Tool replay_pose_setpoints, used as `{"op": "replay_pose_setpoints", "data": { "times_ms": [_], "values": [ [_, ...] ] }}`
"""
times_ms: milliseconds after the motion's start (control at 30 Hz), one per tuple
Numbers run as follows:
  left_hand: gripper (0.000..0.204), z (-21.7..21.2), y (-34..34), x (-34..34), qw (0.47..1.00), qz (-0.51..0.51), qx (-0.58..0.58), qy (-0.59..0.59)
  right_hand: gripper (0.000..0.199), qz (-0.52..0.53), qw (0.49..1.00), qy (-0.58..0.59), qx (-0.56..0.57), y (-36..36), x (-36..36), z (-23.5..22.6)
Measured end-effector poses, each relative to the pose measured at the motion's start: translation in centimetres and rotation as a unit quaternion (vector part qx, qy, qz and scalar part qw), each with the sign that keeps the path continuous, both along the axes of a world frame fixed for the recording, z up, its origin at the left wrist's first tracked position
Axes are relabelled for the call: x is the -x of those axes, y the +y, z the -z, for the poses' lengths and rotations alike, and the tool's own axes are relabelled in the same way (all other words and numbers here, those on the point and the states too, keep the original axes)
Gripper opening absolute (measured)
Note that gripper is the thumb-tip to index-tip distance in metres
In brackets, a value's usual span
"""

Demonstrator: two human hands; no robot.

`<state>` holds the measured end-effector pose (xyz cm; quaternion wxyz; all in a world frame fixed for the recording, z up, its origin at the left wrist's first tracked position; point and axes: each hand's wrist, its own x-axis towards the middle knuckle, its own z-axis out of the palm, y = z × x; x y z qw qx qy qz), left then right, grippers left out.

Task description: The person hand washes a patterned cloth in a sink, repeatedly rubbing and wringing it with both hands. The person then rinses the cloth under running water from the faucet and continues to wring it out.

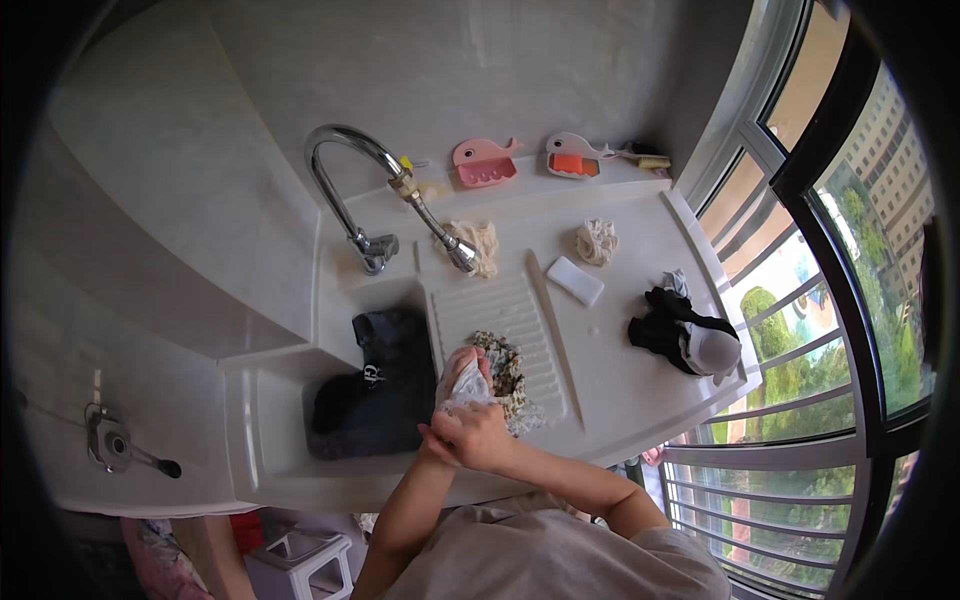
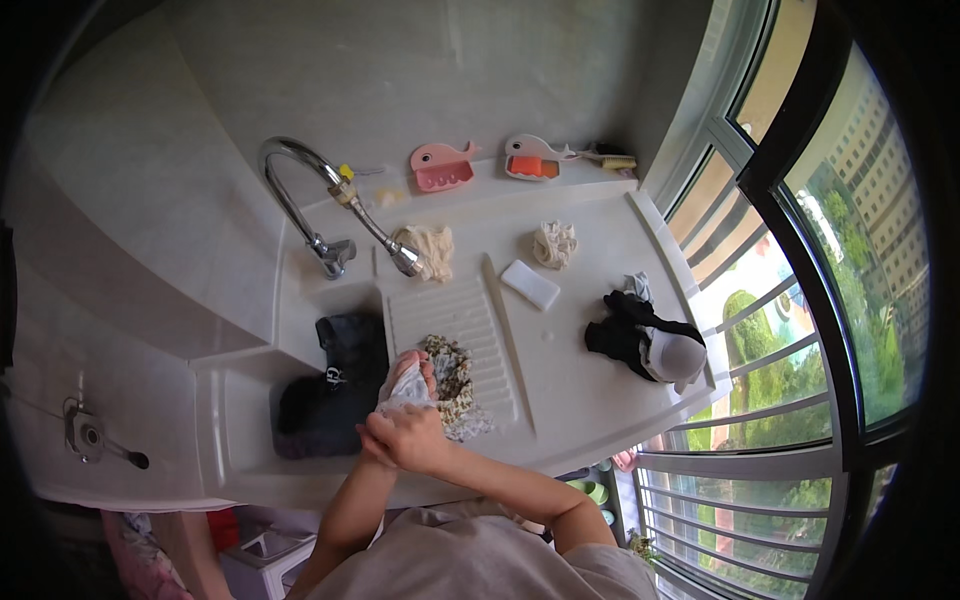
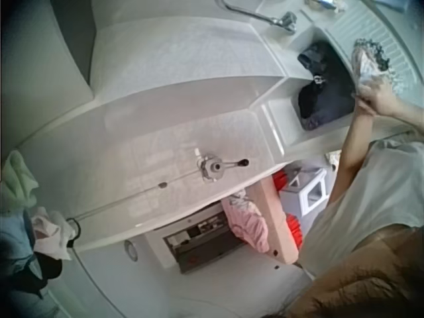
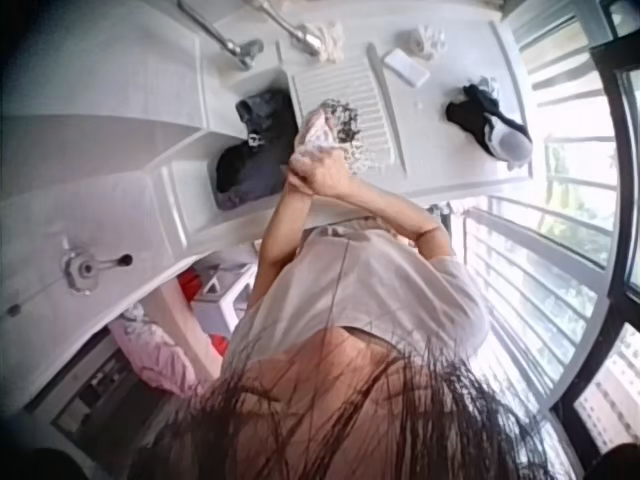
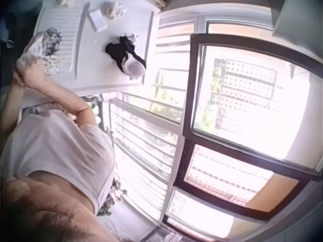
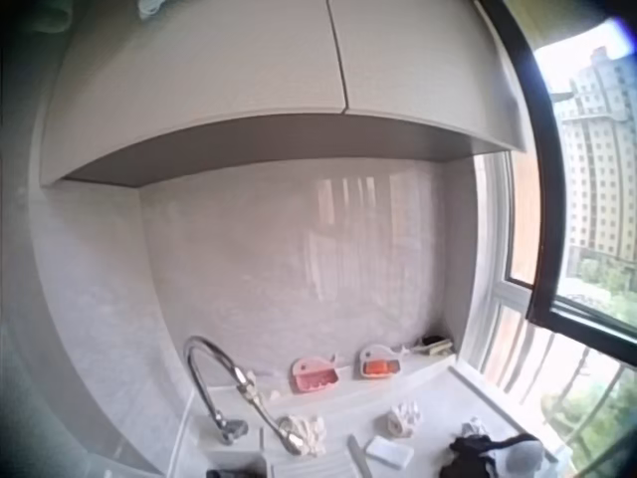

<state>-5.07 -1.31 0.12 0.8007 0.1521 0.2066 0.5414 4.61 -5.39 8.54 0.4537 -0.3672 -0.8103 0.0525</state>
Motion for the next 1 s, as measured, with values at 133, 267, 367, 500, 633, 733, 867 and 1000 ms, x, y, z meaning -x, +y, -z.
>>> {"op": "replay_pose_setpoints", "data": {
  "times_ms": [133, 267, 367, 500, 633, 733, 867, 1000],
  "values": [
    [0.038, -4.0, -1.8, -3.0, 0.976, -0.034, 0.203, 0.070, 0.026, 0.096, 0.986, 0.098, 0.091, 6.0, -2.2, 2.4],
    [0.041, -5.6, -1.4, -2.9, 0.966, -0.044, 0.234, 0.100, 0.025, 0.132, 0.984, 0.070, 0.100, 4.1, -1.5, 0.8],
    [0.021, -2.0, -0.5, -1.2, 0.985, -0.049, 0.164, -0.032, 0.023, 0.022, 0.999, 0.027, 0.009, 0.2, 0.4, -0.5],
    [0.028, -4.0, -2.1, -2.1, 0.985, -0.036, 0.167, 0.004, 0.023, 0.091, 0.986, 0.094, 0.108, 5.3, -2.1, 1.7],
    [0.035, -5.4, -2.3, -2.7, 0.981, -0.091, 0.154, 0.078, 0.022, 0.170, 0.973, 0.088, 0.127, 5.3, -2.6, 1.9],
    [0.029, -1.6, -1.4, -0.8, 0.996, -0.010, 0.083, -0.036, 0.022, 0.059, 0.998, 0.026, 0.024, 0.3, -0.4, -0.8],
    [0.045, -2.2, -1.6, -1.9, 0.995, 0.026, 0.075, 0.061, 0.023, 0.087, 0.989, 0.084, 0.080, 4.4, -1.3, 0.7],
    [0.052, -6.1, -2.4, -1.8, 0.968, -0.031, 0.159, 0.193, 0.039, 0.096, 0.894, 0.204, 0.388, 9.2, -6.6, 1.1]
  ]
}}
